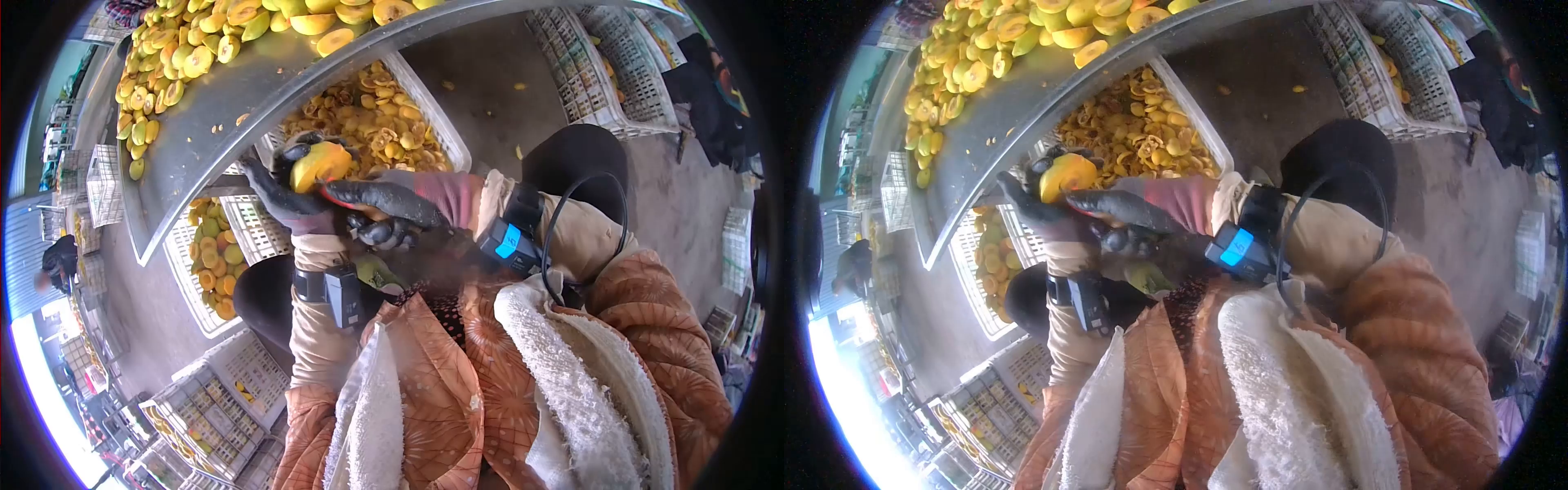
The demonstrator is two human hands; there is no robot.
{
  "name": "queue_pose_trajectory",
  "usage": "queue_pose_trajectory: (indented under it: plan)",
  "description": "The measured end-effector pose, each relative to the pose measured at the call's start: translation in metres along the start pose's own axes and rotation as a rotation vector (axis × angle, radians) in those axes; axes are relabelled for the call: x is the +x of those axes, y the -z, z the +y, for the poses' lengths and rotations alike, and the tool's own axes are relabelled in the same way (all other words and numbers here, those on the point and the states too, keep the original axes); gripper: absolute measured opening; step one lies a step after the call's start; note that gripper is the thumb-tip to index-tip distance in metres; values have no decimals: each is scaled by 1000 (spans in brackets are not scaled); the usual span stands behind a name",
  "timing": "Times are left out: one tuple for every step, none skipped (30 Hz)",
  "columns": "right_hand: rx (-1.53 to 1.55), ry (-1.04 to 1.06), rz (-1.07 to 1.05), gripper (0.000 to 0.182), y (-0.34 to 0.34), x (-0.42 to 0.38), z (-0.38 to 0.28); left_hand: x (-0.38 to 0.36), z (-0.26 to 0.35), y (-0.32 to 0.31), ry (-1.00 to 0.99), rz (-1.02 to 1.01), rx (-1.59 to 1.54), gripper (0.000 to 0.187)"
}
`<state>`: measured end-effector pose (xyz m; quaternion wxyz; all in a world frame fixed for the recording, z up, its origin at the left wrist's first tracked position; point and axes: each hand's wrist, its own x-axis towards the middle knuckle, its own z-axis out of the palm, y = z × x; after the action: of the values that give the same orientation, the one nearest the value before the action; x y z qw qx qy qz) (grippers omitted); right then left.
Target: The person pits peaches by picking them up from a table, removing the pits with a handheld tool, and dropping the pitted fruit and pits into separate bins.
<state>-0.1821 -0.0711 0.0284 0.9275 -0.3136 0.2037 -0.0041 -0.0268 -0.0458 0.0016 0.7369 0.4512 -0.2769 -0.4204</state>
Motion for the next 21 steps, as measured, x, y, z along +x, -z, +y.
queue_pose_trajectory:
  plan:
    - [-1, 0, -3, 44, 3, 5, 2, -2, 0, 1, 141, 39, -207, 60]
    - [-224, 70, 99, 42, 7, 11, 4, -5, 1, 3, 274, -21, -466, 62]
    - [-449, 138, 198, 41, 10, 16, 6, -5, -3, 7, 268, -15, -468, 62]
    - [-457, 133, 190, 41, 14, 15, 7, -3, -10, 12, 321, 55, -451, 54]
    - [-467, 173, 138, 40, 14, 11, 5, -2, -11, 13, 371, 125, -436, 47]
    - [-475, 216, 86, 40, 14, 9, 3, -4, -11, 13, 358, 114, -414, 43]
    - [-483, 213, 77, 40, 12, 11, 3, -5, -11, 14, 372, 85, -426, 43]
    - [-421, 255, 48, 39, 10, 12, 4, -8, -7, 13, 425, 4, -446, 42]
    - [-357, 295, 20, 38, 7, 12, 3, -10, -3, 12, 480, -79, -465, 41]
    - [-371, 131, 33, 40, 8, 6, -2, -9, -3, 14, 475, -75, -466, 41]
    - [-376, 127, 32, 40, 9, 8, 3, -3, -4, 18, 545, -188, -532, 49]
    - [-569, 260, 98, 41, 14, 14, 11, 1, -7, 20, 612, -306, -597, 56]
    - [-763, 396, 163, 41, 19, 20, 18, 3, -13, 23, 604, -306, -601, 56]
    - [-772, 394, 156, 41, 25, 27, 24, 4, -21, 27, 513, -154, -523, 53]
    - [-934, 603, 178, 44, 30, 33, 30, 4, -22, 29, 422, -1, -444, 49]
    - [-1091, 817, 197, 46, 36, 38, 35, 5, -20, 33, 436, -91, -348, 45]
    - [-1097, 814, 186, 46, 41, 42, 38, 5, -15, 33, 427, -85, -354, 45]
    - [-1162, 785, 203, 46, 46, 45, 39, 5, -9, 32, 523, -137, -352, 46]
    - [-1226, 754, 217, 46, 52, 47, 42, 3, -5, 33, 620, -187, -350, 46]
    - [-1232, 751, 203, 46, 45, 40, 34, 1, -3, 40, 599, -264, -329, 50]
    - [-1426, 529, 221, 44, 31, 28, 20, -4, -7, 46, 588, -257, -333, 50]
